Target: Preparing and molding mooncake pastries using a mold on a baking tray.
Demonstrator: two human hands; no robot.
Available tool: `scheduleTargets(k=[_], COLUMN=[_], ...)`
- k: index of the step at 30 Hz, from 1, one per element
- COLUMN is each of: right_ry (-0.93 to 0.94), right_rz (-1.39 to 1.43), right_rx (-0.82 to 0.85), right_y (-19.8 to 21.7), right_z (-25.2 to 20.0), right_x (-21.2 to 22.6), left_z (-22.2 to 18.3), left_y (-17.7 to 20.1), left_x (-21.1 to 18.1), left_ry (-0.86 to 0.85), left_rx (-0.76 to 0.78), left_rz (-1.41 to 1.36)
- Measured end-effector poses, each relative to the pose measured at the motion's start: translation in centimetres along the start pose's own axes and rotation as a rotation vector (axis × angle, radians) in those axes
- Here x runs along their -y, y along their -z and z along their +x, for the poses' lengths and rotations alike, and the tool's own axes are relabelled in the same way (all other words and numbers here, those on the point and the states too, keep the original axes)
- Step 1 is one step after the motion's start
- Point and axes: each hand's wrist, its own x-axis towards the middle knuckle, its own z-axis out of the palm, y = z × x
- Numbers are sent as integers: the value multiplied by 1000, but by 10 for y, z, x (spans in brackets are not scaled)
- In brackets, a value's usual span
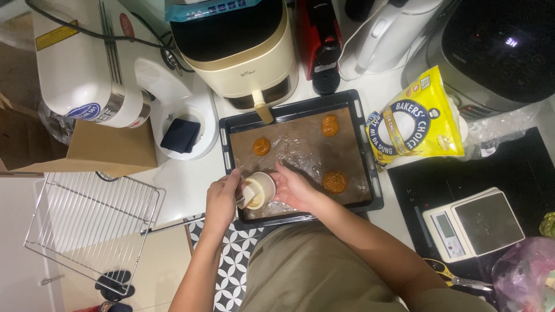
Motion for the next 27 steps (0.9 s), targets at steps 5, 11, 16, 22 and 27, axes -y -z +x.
scheduleTargets(k=[5, 11, 16, 22, 27], right_ry=[14, 1, 10, 48, 36], right_rz=[-53, -2, -24, -14, -81], right_rx=[-15, -17, 20, -11, 0], right_y=[0, 6, 10, 15, 11], right_z=[-4, -4, -5, -1, -2], right_x=[-2, -5, -8, -14, -12], left_z=[-4, -4, -2, -5, -5], left_y=[-2, -6, -6, -8, -7], left_x=[-3, 0, 7, 0, 2], left_ry=[3, -9, -2, -7, -24], left_rx=[-11, -42, -67, -81, -88], left_rz=[-14, 6, 22, 12, -18])
